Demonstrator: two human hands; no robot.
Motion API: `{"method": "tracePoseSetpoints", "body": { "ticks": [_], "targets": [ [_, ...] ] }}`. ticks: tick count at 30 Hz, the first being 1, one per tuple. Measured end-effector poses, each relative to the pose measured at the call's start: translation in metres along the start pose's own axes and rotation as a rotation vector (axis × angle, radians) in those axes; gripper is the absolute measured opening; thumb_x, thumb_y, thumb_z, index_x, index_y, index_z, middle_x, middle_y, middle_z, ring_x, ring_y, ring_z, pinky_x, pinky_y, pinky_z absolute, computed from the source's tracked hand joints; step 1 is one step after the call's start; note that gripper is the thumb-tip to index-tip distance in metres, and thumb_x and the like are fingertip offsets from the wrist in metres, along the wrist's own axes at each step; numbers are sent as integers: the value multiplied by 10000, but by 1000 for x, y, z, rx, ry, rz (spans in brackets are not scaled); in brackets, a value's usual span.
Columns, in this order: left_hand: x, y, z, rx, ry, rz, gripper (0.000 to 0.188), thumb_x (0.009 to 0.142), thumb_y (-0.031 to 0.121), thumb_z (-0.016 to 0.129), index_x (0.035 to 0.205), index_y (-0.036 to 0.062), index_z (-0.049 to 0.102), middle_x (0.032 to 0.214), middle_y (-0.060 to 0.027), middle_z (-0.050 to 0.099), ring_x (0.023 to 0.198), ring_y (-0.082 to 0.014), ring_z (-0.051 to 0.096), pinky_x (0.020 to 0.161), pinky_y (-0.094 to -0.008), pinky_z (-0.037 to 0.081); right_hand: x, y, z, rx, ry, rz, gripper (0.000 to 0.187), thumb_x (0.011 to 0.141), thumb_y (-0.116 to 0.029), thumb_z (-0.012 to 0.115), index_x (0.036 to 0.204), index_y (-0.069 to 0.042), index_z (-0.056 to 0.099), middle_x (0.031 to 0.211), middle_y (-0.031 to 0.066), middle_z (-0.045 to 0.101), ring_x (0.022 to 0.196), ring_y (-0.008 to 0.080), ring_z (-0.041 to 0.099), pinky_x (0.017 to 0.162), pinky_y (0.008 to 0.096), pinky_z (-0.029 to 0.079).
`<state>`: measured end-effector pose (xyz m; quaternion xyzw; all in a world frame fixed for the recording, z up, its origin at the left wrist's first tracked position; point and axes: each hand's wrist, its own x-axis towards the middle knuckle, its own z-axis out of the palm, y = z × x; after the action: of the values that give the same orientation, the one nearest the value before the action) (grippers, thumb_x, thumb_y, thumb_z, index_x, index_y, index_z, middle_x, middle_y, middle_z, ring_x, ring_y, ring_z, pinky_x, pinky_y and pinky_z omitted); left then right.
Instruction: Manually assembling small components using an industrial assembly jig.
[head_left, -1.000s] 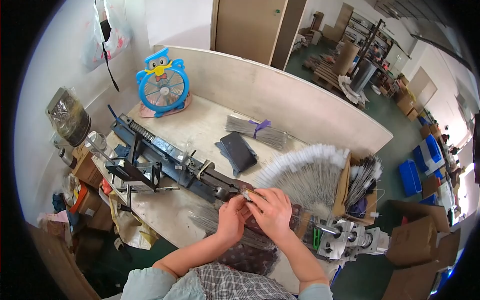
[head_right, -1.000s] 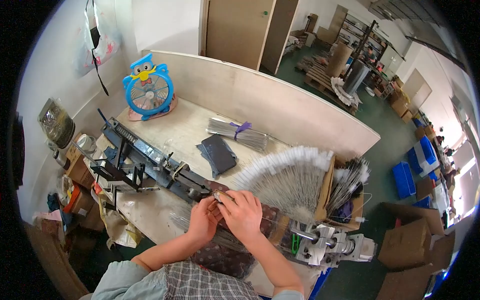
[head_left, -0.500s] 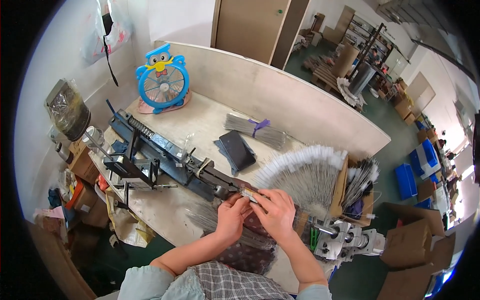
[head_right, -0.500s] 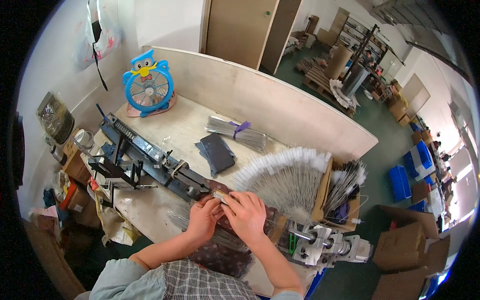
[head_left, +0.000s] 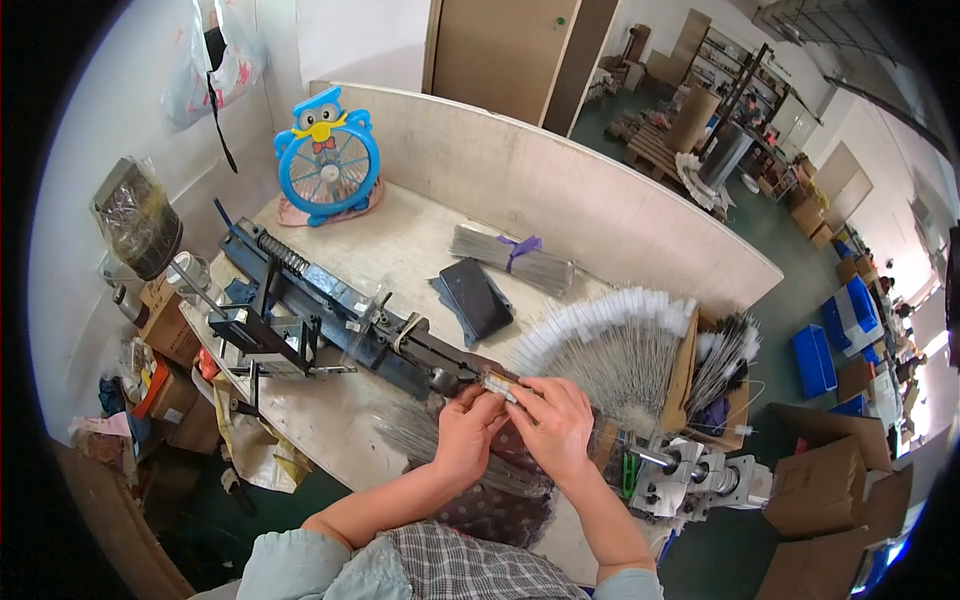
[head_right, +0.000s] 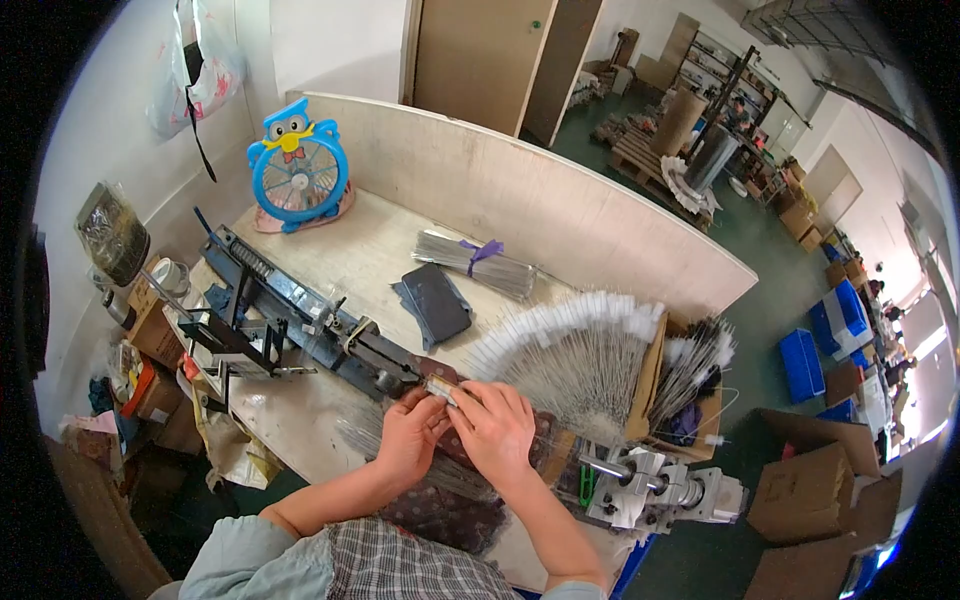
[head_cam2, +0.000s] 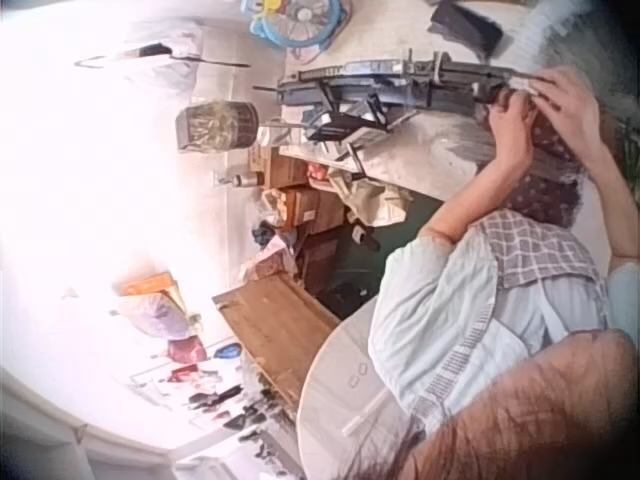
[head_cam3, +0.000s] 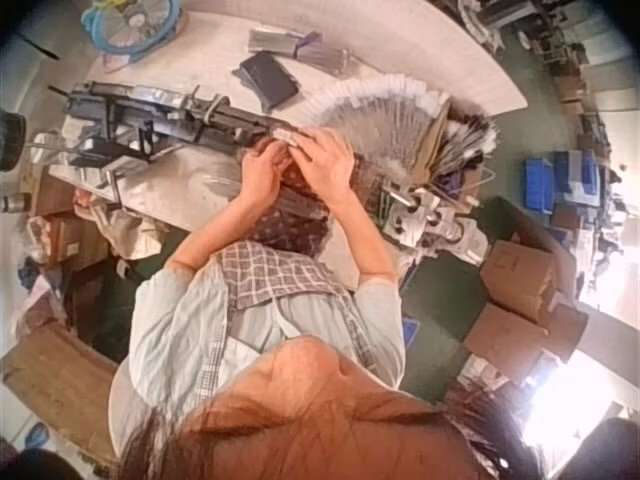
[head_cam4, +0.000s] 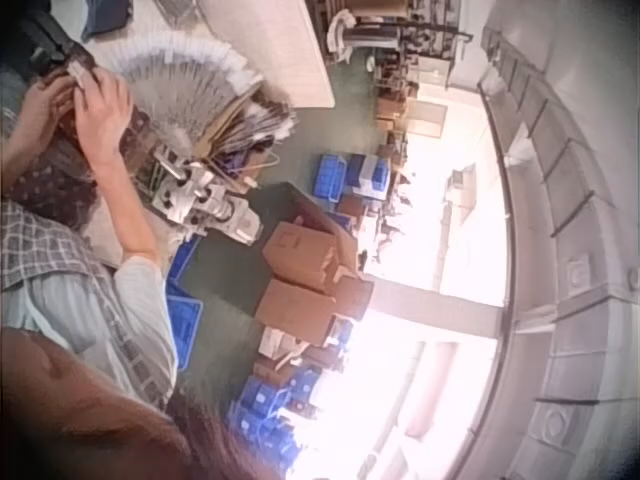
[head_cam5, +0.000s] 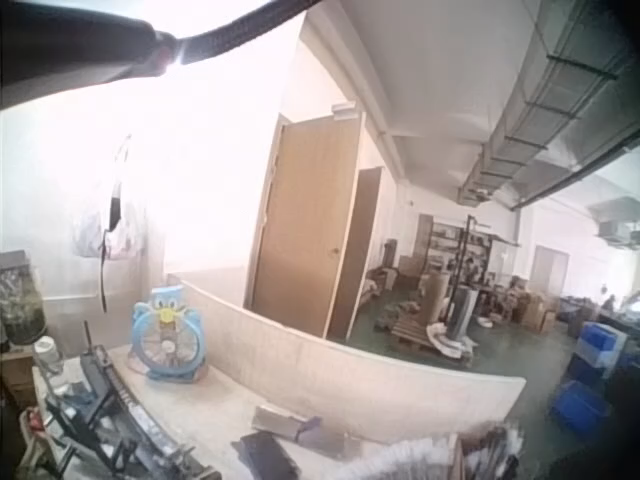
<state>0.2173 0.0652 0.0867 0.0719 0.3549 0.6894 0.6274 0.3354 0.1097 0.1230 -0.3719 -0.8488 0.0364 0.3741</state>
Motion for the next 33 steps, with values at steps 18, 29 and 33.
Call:
{"method": "tracePoseSetpoints", "body": {
  "ticks": [18, 29, 33],
  "targets": [
    [0, 8, -2, -65, -11, -21, 486, 964, 446, 348, 1087, 3, 503, 1029, -100, 569, 932, -195, 565, 851, -345, 460, -1, -1, -23, -142, -163, 86, 202, 665, -161, 746, 841, -80, 686, 794, 33, 615, 819, 230, 570, 713, 353, 448],
    [-9, 10, 0, 167, -42, -85, 674, 959, 555, 241, 1239, -34, 410, 1150, -137, 522, 1005, -209, 545, 902, -354, 430, -13, 1, -35, -49, -153, 119, 148, 724, -123, 692, 862, -72, 673, 786, 54, 611, 846, 244, 560, 726, 367, 443],
    [-16, 9, -17, 258, -42, -143, 551, 967, 434, 365, 1286, -15, 385, 1255, -143, 494, 1110, -246, 523, 945, -368, 408, -24, -2, -45, 19, -104, 117, 153, 742, -136, 680, 880, -73, 661, 825, 40, 626, 800, 227, 580, 666, 338, 467]
  ]
}}
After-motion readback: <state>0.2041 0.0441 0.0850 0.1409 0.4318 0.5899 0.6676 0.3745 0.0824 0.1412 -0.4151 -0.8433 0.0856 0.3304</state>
